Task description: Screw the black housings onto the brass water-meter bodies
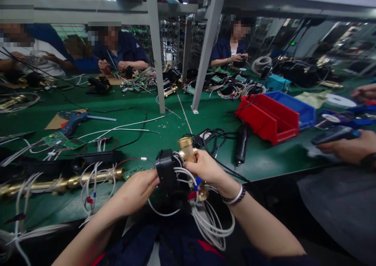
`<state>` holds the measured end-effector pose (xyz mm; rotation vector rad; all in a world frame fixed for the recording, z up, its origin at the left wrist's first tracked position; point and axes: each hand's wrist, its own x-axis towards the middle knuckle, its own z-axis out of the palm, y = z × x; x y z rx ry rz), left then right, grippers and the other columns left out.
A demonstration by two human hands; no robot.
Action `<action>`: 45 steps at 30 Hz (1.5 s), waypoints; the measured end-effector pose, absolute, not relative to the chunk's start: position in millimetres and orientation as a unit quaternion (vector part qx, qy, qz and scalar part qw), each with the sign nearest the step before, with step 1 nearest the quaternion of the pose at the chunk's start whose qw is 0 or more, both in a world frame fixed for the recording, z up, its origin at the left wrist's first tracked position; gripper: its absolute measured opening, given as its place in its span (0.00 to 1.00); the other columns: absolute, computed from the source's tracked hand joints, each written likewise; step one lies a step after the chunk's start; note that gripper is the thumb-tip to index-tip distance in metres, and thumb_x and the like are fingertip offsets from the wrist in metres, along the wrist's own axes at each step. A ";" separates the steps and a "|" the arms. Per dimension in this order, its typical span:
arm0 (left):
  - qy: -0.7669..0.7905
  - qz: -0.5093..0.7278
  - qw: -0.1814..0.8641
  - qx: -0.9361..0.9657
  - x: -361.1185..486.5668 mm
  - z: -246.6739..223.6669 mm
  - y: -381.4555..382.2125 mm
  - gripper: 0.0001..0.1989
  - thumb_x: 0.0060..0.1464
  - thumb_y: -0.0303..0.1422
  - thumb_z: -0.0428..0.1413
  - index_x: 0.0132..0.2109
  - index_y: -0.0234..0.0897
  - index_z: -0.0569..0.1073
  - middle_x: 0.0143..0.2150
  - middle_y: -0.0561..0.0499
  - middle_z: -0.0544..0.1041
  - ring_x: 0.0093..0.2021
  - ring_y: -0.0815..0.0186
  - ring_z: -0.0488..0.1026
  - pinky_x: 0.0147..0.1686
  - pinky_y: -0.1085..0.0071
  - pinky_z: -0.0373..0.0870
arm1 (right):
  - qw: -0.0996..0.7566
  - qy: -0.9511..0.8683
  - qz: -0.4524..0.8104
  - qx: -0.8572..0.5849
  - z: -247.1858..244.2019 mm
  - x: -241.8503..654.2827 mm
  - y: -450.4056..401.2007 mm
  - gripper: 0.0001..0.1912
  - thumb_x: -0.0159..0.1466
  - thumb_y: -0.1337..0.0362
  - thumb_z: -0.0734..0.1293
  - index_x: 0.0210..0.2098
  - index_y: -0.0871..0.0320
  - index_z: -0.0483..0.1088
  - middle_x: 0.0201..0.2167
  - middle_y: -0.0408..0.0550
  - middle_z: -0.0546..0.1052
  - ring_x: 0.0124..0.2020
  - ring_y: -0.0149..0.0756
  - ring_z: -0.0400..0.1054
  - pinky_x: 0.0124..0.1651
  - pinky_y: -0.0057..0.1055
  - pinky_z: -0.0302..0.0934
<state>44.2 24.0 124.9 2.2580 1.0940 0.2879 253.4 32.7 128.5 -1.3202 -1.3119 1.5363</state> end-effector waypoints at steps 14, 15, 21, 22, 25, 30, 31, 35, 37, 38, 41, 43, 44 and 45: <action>0.382 0.104 0.383 0.835 16.4 125.9 23.9 0.15 0.62 0.37 0.41 0.37 0.37 0.70 0.34 0.51 0.74 0.34 0.67 0.70 0.36 0.72 0.66 | 0.372 -0.393 0.663 -0.517 120.7 251.9 30.3 0.18 0.38 0.61 0.76 0.23 0.61 0.67 0.19 0.40 0.70 0.20 0.27 0.60 0.23 0.23 0.54; 0.394 0.105 0.374 0.833 20.0 124.4 23.7 0.17 0.63 0.37 0.40 0.34 0.36 0.69 0.31 0.52 0.73 0.32 0.67 0.69 0.34 0.73 0.65 | 0.371 -0.399 0.658 -0.520 121.4 251.9 30.0 0.18 0.38 0.60 0.77 0.23 0.62 0.67 0.19 0.40 0.69 0.20 0.27 0.59 0.23 0.23 0.54; 0.354 0.096 0.388 0.846 38.6 125.8 21.2 0.11 0.60 0.28 0.44 0.38 0.35 0.72 0.37 0.49 0.76 0.37 0.65 0.72 0.40 0.71 0.67 | 0.359 -0.480 0.644 -0.475 124.1 250.3 23.8 0.20 0.41 0.57 0.77 0.25 0.61 0.68 0.21 0.41 0.68 0.25 0.30 0.61 0.29 0.26 0.58; 0.341 0.102 0.391 0.849 35.1 128.1 21.3 0.10 0.59 0.27 0.46 0.40 0.36 0.72 0.39 0.48 0.76 0.40 0.64 0.72 0.42 0.70 0.67 | 0.360 -0.477 0.647 -0.474 124.5 251.4 22.8 0.21 0.40 0.56 0.78 0.25 0.61 0.68 0.21 0.41 0.68 0.25 0.30 0.60 0.29 0.26 0.58; 0.339 0.165 0.375 0.847 13.6 133.4 22.8 0.13 0.56 0.34 0.54 0.49 0.38 0.70 0.48 0.46 0.74 0.49 0.62 0.70 0.50 0.67 0.66 | 0.373 -0.445 0.653 -0.487 125.0 259.4 22.4 0.24 0.38 0.54 0.79 0.25 0.61 0.66 0.20 0.40 0.67 0.22 0.27 0.58 0.25 0.23 0.55; 0.377 0.188 0.306 0.854 -2.3 116.2 27.7 0.28 0.45 0.37 0.64 0.54 0.40 0.67 0.52 0.45 0.72 0.54 0.59 0.67 0.53 0.61 0.64 | 0.406 -0.410 0.646 -0.500 123.2 277.6 29.6 0.26 0.38 0.53 0.78 0.28 0.61 0.67 0.22 0.42 0.71 0.21 0.29 0.62 0.25 0.25 0.59; 0.376 0.174 0.289 0.863 0.8 109.3 29.9 0.26 0.46 0.34 0.64 0.53 0.39 0.68 0.50 0.45 0.73 0.52 0.59 0.69 0.52 0.62 0.65 | 0.409 -0.417 0.636 -0.505 123.6 279.9 30.9 0.26 0.38 0.53 0.78 0.28 0.61 0.68 0.23 0.42 0.71 0.21 0.29 0.63 0.25 0.25 0.60; 0.386 0.169 0.179 0.889 11.5 88.7 45.4 0.09 0.54 0.23 0.53 0.42 0.37 0.73 0.37 0.50 0.78 0.39 0.64 0.74 0.42 0.68 0.69 | 0.421 -0.538 0.501 -0.532 135.7 285.0 25.8 0.22 0.45 0.51 0.75 0.30 0.61 0.70 0.25 0.47 0.75 0.24 0.35 0.69 0.26 0.28 0.64; 0.391 0.191 0.091 0.896 10.0 86.7 54.7 0.11 0.55 0.21 0.50 0.40 0.36 0.74 0.36 0.50 0.78 0.37 0.64 0.74 0.40 0.68 0.69 | 0.424 -0.640 0.359 -0.531 147.8 287.0 14.7 0.17 0.51 0.55 0.73 0.35 0.60 0.71 0.32 0.51 0.78 0.31 0.40 0.73 0.31 0.32 0.68; 0.391 0.202 0.046 0.897 8.3 87.3 59.1 0.11 0.55 0.20 0.50 0.41 0.36 0.74 0.36 0.49 0.78 0.37 0.63 0.74 0.39 0.67 0.68 | 0.424 -0.694 0.281 -0.510 154.3 288.0 7.6 0.13 0.54 0.58 0.71 0.36 0.59 0.72 0.37 0.53 0.78 0.35 0.41 0.73 0.34 0.33 0.69; 0.382 0.216 -0.054 0.897 6.0 91.8 71.0 0.12 0.55 0.21 0.49 0.43 0.34 0.73 0.40 0.47 0.78 0.39 0.62 0.73 0.39 0.66 0.68 | 0.392 -0.828 0.092 -0.390 170.8 287.4 -13.5 0.06 0.64 0.65 0.63 0.37 0.58 0.71 0.47 0.56 0.75 0.45 0.41 0.72 0.42 0.33 0.68; 0.372 0.214 -0.088 0.899 9.2 95.0 78.2 0.13 0.56 0.21 0.49 0.47 0.33 0.72 0.44 0.46 0.78 0.40 0.62 0.72 0.38 0.67 0.67 | 0.344 -0.886 0.011 -0.312 175.2 280.4 -22.3 0.10 0.68 0.67 0.57 0.38 0.59 0.70 0.49 0.56 0.74 0.50 0.40 0.69 0.47 0.33 0.66; 0.364 0.214 -0.100 0.901 12.1 96.3 81.5 0.14 0.56 0.21 0.49 0.48 0.33 0.71 0.45 0.46 0.77 0.40 0.62 0.72 0.39 0.67 0.67 | 0.312 -0.906 -0.021 -0.286 174.8 274.3 -24.3 0.12 0.69 0.69 0.55 0.39 0.60 0.70 0.49 0.56 0.74 0.50 0.39 0.68 0.48 0.33 0.65; 0.354 0.215 -0.112 0.903 15.6 97.3 84.5 0.14 0.57 0.21 0.49 0.49 0.33 0.71 0.46 0.46 0.77 0.41 0.61 0.72 0.39 0.66 0.67 | 0.275 -0.923 -0.045 -0.265 172.5 266.4 -24.6 0.13 0.69 0.70 0.54 0.39 0.60 0.70 0.49 0.55 0.74 0.50 0.39 0.69 0.48 0.34 0.66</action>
